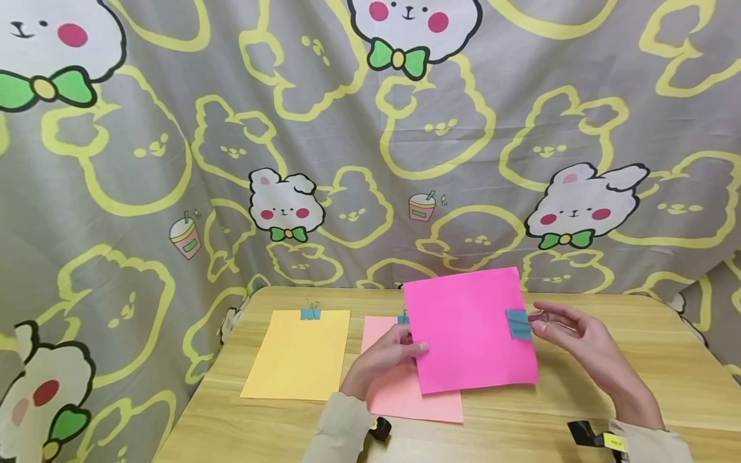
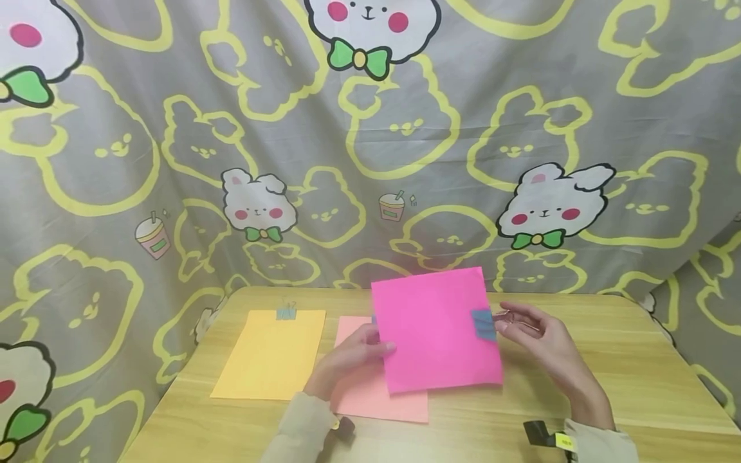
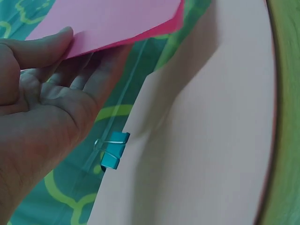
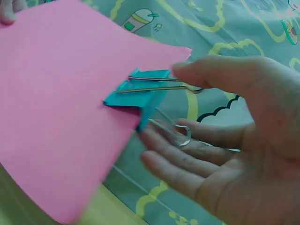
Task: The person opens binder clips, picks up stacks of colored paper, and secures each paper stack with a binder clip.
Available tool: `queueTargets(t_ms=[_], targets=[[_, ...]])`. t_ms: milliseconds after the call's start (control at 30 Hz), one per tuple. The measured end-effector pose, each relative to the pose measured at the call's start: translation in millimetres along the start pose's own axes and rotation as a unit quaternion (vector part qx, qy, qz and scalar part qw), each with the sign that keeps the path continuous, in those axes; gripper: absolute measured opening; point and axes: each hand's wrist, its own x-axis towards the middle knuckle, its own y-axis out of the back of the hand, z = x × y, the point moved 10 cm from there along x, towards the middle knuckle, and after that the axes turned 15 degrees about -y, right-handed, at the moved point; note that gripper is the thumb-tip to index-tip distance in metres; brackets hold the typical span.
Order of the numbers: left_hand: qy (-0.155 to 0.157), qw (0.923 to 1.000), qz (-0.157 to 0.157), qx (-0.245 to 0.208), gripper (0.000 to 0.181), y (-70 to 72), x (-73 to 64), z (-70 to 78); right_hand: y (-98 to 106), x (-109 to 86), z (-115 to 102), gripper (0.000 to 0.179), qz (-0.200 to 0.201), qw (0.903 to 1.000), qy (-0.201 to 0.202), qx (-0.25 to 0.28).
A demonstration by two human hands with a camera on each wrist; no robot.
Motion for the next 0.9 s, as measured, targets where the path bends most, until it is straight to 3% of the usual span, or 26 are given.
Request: queueTargets(t_ms=[67,167,267,600,800,900], targets=[[0.002,1.0,-0.001,-0.007,0.029,-1.8,1.2,-1.4,3.6,-1.1,-0.6,0.04,-0.006,0.9983,0.009,0.057],[0.001,0.9999,0.003,-0.015,0.027,-1.6,3.0,-3.2,6.3,-3.5,-2.2,0.036,-0.035,0.9881,0.028,0.147],[-0.003,0.9996,0.015,-0.024,0.027,-0.4,4.2,-3.2,6.5,-4.6,-2.1,0.038,-0.061,0.9783,0.036,0.195],[-0.007,0.9979,0.064,-0.01,0.024,8.1,0.1,-2.3,4.0,-3.8,-8.6,0.042,-0.03,0.9888,0.011,0.146],[-0.015,0.9986,0.048,-0.018,0.032,5.8,-3.4,0.1,7.4,-8.5,-17.0,0.043,-0.022,0.9924,0.015,0.12],[-0.021,0.9993,0.031,0.003,0.035,3.0,-7.7,4.6,7.6,-10.2,-19.3,0.044,-0.021,0.9956,0.017,0.089]])
